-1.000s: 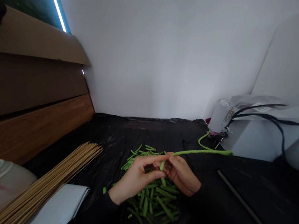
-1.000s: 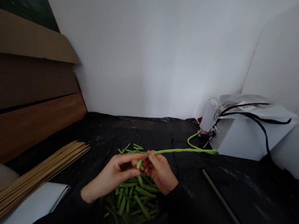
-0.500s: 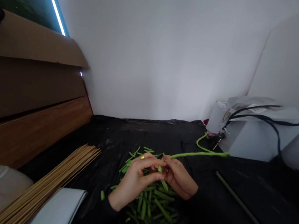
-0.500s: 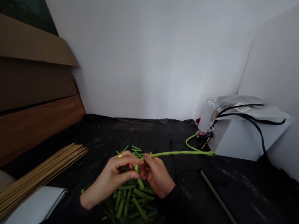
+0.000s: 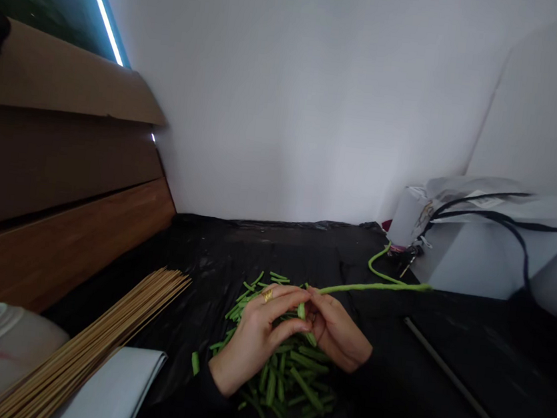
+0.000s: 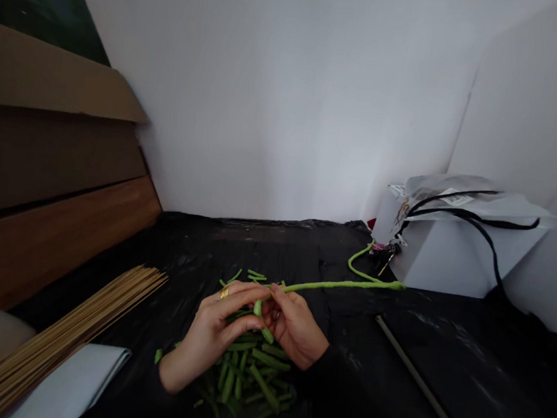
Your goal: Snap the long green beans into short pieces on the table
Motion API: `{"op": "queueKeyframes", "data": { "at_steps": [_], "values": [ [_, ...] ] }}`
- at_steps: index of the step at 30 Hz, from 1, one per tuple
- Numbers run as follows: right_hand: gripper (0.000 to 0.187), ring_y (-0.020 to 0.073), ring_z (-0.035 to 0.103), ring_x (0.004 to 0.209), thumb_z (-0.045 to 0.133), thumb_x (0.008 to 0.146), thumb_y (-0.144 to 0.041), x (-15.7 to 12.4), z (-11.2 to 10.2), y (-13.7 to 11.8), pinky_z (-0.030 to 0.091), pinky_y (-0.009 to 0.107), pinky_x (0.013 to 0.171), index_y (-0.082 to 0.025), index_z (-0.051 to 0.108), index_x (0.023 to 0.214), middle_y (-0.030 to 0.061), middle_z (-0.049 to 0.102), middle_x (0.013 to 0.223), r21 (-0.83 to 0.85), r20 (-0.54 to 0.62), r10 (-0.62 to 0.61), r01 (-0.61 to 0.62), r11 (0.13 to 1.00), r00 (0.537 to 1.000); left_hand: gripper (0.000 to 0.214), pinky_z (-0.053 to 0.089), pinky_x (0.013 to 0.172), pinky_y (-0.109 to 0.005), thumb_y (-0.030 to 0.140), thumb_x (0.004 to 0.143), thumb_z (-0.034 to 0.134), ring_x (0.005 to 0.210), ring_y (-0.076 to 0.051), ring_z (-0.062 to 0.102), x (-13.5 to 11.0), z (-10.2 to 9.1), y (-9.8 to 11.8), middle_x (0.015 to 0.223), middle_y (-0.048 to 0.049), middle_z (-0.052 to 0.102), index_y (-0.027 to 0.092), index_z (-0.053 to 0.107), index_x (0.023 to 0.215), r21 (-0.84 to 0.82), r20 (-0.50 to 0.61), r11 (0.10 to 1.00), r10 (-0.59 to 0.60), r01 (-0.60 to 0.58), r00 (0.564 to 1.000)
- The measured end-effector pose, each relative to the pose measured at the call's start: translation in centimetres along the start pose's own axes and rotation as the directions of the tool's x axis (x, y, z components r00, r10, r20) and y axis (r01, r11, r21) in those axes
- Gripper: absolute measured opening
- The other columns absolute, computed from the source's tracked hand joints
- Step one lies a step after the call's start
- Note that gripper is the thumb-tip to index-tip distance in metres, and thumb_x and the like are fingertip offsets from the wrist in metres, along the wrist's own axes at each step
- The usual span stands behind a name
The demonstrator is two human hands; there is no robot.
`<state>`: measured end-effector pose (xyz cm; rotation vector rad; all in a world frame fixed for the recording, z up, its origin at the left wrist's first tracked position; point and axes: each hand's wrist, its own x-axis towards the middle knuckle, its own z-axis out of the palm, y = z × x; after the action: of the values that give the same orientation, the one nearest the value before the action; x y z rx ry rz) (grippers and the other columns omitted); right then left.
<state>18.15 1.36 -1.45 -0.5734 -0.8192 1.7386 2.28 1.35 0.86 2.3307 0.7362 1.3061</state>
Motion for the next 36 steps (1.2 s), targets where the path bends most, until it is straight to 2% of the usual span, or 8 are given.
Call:
{"op": "queueKeyframes", "data": {
  "at_steps": [4,13,20,24,26,29,33,36],
  "values": [
    [0.036,0.0064,0.046,0.051,0.070,0.079,-0.044,0.0,0.1,0.0,0.037,0.019,0.049,-0.013,0.063,0.063,-0.0005,0.057,0.059,-0.016,0.025,-0.006,0.007,1.000,1.000,0.034,0.052,0.089,-0.034,0.027,0.082,0.069,0.100,-0.020,0.063,-0.2,0.2,0.0,0.109,-0.0081,0.068,0.022,0.065,0.116,0.031,-0.016,0.999,0.012,-0.011,1.000],
    [0.036,0.0064,0.048,0.050,0.078,0.069,-0.046,-0.1,0.4,0.1,0.036,0.019,0.047,-0.013,0.065,0.067,-0.0015,0.058,0.058,0.005,-0.074,0.044,-0.044,0.999,0.996,0.025,0.053,0.085,-0.030,0.020,0.083,0.068,0.094,-0.019,0.066,-0.3,0.3,-0.2,0.102,-0.0076,0.071,0.019,0.069,0.107,0.033,-0.070,0.999,0.008,-0.006,0.997],
    [0.038,0.0059,0.046,0.044,0.074,0.073,-0.049,-0.1,0.3,0.5,0.033,0.019,0.043,-0.013,0.064,0.067,-0.0017,0.056,0.053,-0.066,-0.029,0.017,-0.019,0.998,0.999,0.017,0.052,0.084,-0.029,0.017,0.083,0.068,0.091,-0.018,0.067,-0.1,0.2,0.0,0.095,-0.0069,0.072,0.017,0.071,0.100,0.030,-0.112,0.999,-0.021,0.025,0.994],
    [0.036,0.0064,0.048,0.047,0.072,0.076,-0.048,0.0,0.1,0.4,0.034,0.019,0.044,-0.013,0.064,0.069,-0.0007,0.058,0.057,-0.069,-0.045,0.001,-0.004,0.998,0.999,0.019,0.052,0.082,-0.029,0.019,0.082,0.069,0.089,-0.019,0.066,0.0,0.3,0.0,0.096,-0.0068,0.072,0.018,0.072,0.101,-0.004,-0.132,0.996,-0.090,0.090,0.987],
    [0.034,0.0066,0.049,0.048,0.071,0.078,-0.046,0.0,0.0,0.2,0.035,0.020,0.045,-0.013,0.064,0.071,0.0000,0.060,0.059,-0.074,-0.057,-0.021,0.017,0.997,0.998,0.022,0.052,0.074,-0.027,0.022,0.079,0.072,0.080,-0.017,0.066,0.0,0.4,-0.2,0.091,-0.0060,0.072,0.018,0.072,0.101,-0.021,-0.171,0.988,-0.157,0.156,0.973],
    [0.032,0.0069,0.050,0.048,0.071,0.079,-0.045,0.0,0.0,0.0,0.035,0.019,0.045,-0.014,0.062,0.073,0.0000,0.061,0.061,-0.083,-0.065,-0.043,0.037,0.996,0.997,0.015,0.049,0.062,-0.024,0.025,0.077,0.074,0.066,-0.015,0.062,-0.1,0.5,-0.6,0.077,-0.0033,0.071,0.017,0.073,0.090,-0.041,-0.213,0.967,-0.256,0.253,0.943],
    [0.033,0.0070,0.050,0.047,0.070,0.079,-0.046,0.0,-0.1,-0.4,0.035,0.019,0.044,-0.015,0.061,0.072,-0.0003,0.061,0.061,-0.107,-0.079,-0.067,0.058,0.993,0.995,0.009,0.047,0.064,-0.024,0.025,0.079,0.071,0.066,-0.014,0.061,-0.2,0.3,-0.7,0.075,-0.0021,0.070,0.017,0.072,0.083,-0.082,-0.219,0.952,-0.307,0.296,0.926],
    [0.034,0.0064,0.049,0.048,0.071,0.078,-0.044,0.2,-0.5,-0.9,0.036,0.019,0.046,-0.015,0.059,0.067,-0.0010,0.059,0.060,-0.106,-0.155,-0.124,0.108,0.988,0.980,0.012,0.049,0.067,-0.023,0.028,0.081,0.069,0.070,-0.014,0.063,0.1,-0.1,-0.3,0.079,-0.0025,0.070,0.017,0.069,0.085,-0.205,-0.275,0.919,-0.385,0.337,0.881]
  ]
}}
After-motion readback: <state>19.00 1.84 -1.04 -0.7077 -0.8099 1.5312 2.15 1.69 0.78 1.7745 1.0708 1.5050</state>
